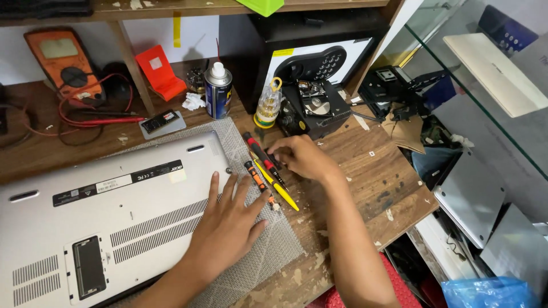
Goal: Disassembling a laptop by removing screws and prying off the back cover to access internal components.
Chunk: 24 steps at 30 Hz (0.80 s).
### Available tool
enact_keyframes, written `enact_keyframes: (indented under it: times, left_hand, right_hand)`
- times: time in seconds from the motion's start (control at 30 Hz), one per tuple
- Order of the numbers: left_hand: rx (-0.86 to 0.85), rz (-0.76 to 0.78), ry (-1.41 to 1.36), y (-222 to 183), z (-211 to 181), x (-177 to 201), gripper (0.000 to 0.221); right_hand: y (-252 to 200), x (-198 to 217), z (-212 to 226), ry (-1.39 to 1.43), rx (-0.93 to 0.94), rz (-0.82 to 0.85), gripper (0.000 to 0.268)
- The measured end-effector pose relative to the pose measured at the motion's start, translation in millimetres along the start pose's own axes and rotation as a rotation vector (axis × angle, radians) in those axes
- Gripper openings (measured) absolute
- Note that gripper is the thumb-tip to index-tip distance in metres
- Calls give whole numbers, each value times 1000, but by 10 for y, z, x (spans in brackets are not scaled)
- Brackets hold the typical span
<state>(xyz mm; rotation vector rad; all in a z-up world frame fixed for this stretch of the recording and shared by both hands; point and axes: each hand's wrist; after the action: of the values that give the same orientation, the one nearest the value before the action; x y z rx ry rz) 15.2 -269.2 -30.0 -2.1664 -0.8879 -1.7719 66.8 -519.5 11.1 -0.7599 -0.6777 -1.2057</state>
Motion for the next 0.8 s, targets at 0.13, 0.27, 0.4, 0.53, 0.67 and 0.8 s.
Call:
enact_keyframes:
  times: [0.13, 0.27, 0.4, 0.53, 0.67, 0.8]
  left_hand:
    - [61, -5, 15, 97, -21, -91, 62]
    - [87, 6, 16, 120, -10, -96, 62]
    - [99, 16, -28, 102, -17, -38, 58]
    - [98, -37, -41, 88, -23, -19, 55]
    - [68, -93, -88, 74, -14, -28, 54]
    - [61, -46, -104, 72, -16, -7, 58]
  right_hand:
    - [-20, 18, 41, -53, -34, -19, 24]
    - [-12, -3, -4, -68, -70, 12, 38]
    - [-27, 12, 27, -101, -119, 18, 43]
    - [-15, 13, 146, -80, -3, -67, 30]
    - [-34, -8, 383, -41, -90, 80, 30]
    - [-45, -19, 472, -58, -174, 153, 16]
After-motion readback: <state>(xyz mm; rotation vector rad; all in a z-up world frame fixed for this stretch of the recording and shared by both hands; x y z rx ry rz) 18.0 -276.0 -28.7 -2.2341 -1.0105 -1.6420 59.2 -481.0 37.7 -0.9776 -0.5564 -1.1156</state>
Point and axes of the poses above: each hand's wrist, its own y-axis towards the middle knuckle, its own x-axis out of the back of the hand, z = x × y, and after that the axes turned 2 degrees about z, right-handed
